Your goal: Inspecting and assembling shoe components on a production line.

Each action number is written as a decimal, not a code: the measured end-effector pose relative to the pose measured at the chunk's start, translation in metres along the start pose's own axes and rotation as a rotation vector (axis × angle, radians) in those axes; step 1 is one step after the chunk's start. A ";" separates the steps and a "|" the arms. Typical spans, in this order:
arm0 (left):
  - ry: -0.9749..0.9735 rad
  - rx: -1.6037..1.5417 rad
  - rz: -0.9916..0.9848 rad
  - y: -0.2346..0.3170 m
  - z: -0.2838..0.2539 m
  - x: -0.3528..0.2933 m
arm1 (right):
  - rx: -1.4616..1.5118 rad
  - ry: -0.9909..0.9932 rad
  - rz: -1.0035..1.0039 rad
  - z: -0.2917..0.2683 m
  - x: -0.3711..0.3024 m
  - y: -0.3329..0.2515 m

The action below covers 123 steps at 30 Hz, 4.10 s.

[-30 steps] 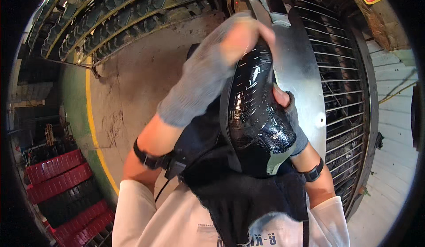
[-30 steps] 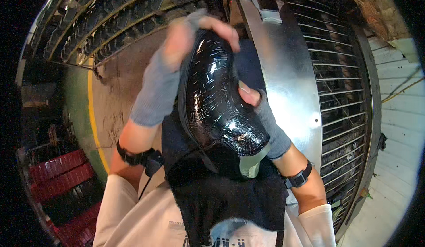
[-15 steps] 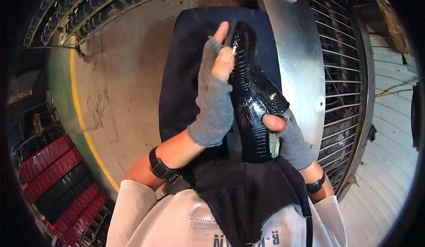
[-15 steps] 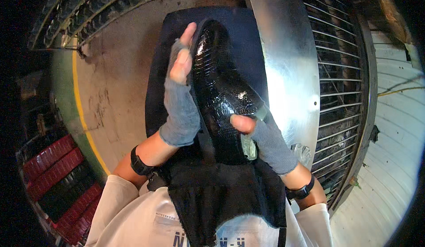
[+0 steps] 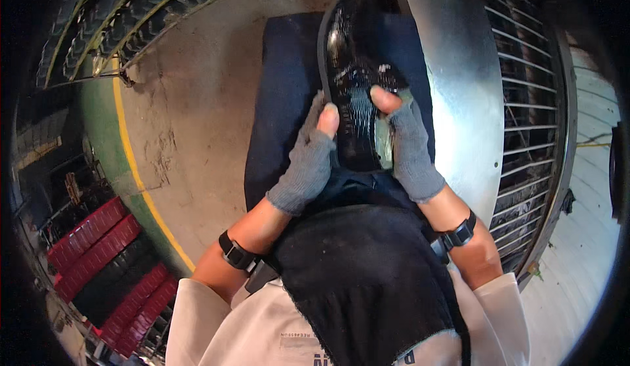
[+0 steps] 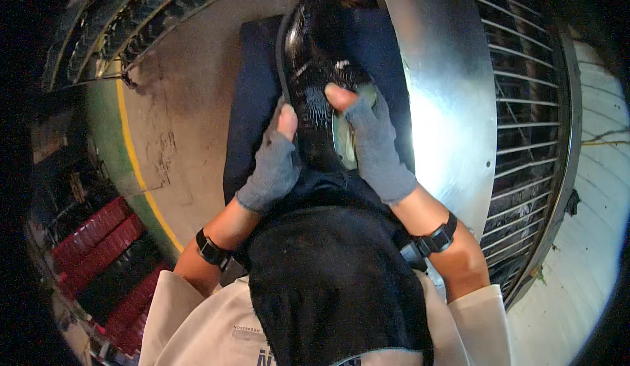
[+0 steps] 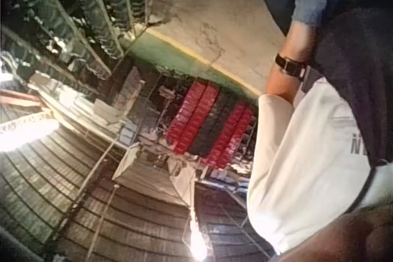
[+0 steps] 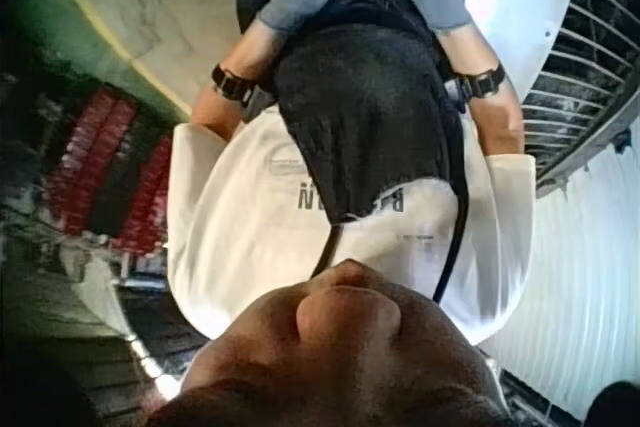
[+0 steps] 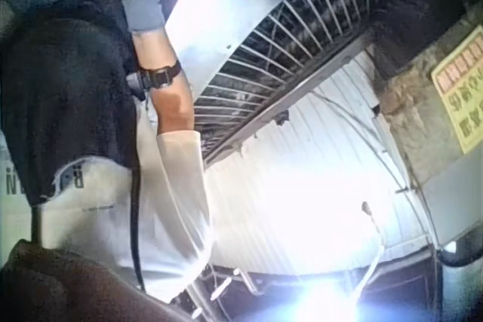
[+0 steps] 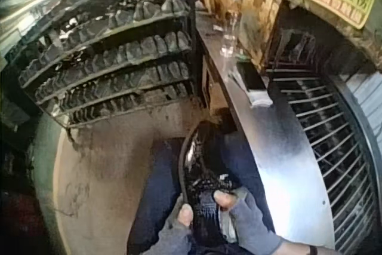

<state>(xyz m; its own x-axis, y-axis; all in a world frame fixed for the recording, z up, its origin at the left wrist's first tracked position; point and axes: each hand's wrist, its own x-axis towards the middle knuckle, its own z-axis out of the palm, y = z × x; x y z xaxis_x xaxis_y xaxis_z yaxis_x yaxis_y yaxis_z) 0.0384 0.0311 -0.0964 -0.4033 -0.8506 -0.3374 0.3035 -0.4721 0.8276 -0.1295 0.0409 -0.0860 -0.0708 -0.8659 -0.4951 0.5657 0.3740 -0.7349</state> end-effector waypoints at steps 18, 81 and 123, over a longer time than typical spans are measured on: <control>-0.477 0.534 -0.033 0.054 0.053 0.028 | 0.325 0.035 -0.039 -0.148 -0.094 -0.102; 0.048 0.824 -0.296 0.097 -0.320 -0.087 | -1.984 -0.214 0.090 0.089 0.095 -0.108; 0.960 -0.175 -0.401 0.328 -0.446 0.015 | -0.725 0.442 -0.556 0.042 0.480 -0.268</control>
<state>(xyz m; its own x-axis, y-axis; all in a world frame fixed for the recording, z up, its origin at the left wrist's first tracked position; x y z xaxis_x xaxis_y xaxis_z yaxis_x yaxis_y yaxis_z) 0.5167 -0.2400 -0.0301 0.3278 -0.4144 -0.8490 0.4507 -0.7212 0.5261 -0.2803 -0.4888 -0.1075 -0.5528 -0.8331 -0.0166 -0.2642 0.1941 -0.9447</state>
